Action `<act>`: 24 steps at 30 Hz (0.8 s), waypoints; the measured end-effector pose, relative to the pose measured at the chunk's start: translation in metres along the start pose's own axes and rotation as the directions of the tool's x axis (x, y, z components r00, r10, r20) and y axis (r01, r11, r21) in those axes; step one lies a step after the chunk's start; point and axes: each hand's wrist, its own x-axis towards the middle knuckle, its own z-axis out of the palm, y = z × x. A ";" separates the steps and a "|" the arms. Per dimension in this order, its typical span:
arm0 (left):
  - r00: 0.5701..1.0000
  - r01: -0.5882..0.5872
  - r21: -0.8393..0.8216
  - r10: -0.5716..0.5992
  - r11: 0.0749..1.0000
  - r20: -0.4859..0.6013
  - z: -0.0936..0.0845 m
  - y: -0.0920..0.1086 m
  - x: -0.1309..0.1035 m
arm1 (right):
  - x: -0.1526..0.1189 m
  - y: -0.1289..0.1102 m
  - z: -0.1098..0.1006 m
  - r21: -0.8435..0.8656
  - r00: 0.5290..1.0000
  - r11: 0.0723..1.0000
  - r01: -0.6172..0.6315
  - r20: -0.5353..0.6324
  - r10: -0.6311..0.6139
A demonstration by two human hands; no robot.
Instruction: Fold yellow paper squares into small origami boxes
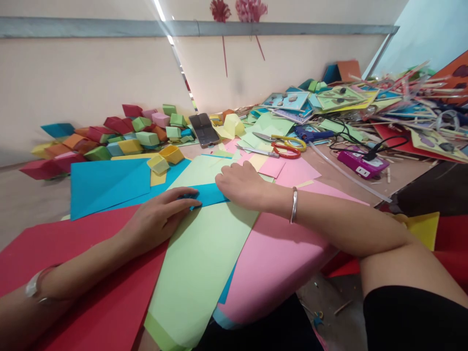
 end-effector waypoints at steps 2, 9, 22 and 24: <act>1.000 -0.003 -0.012 0.003 1.000 0.004 0.000 -0.001 0.000 | 0.002 0.003 0.003 0.039 0.999 0.999 0.008 0.040 -0.010; 1.000 0.000 0.010 0.000 1.000 -0.018 0.000 -0.003 0.001 | 0.004 0.006 0.001 0.136 0.997 0.991 0.014 0.078 -0.025; 0.968 0.060 0.130 -0.025 0.990 -0.251 -0.007 -0.001 0.000 | 0.007 0.002 0.010 0.056 0.970 0.993 0.105 -0.226 -0.090; 0.973 0.028 0.132 0.003 0.991 -0.231 -0.005 -0.003 0.000 | 0.007 0.000 0.014 0.054 0.962 0.988 0.144 -0.241 -0.127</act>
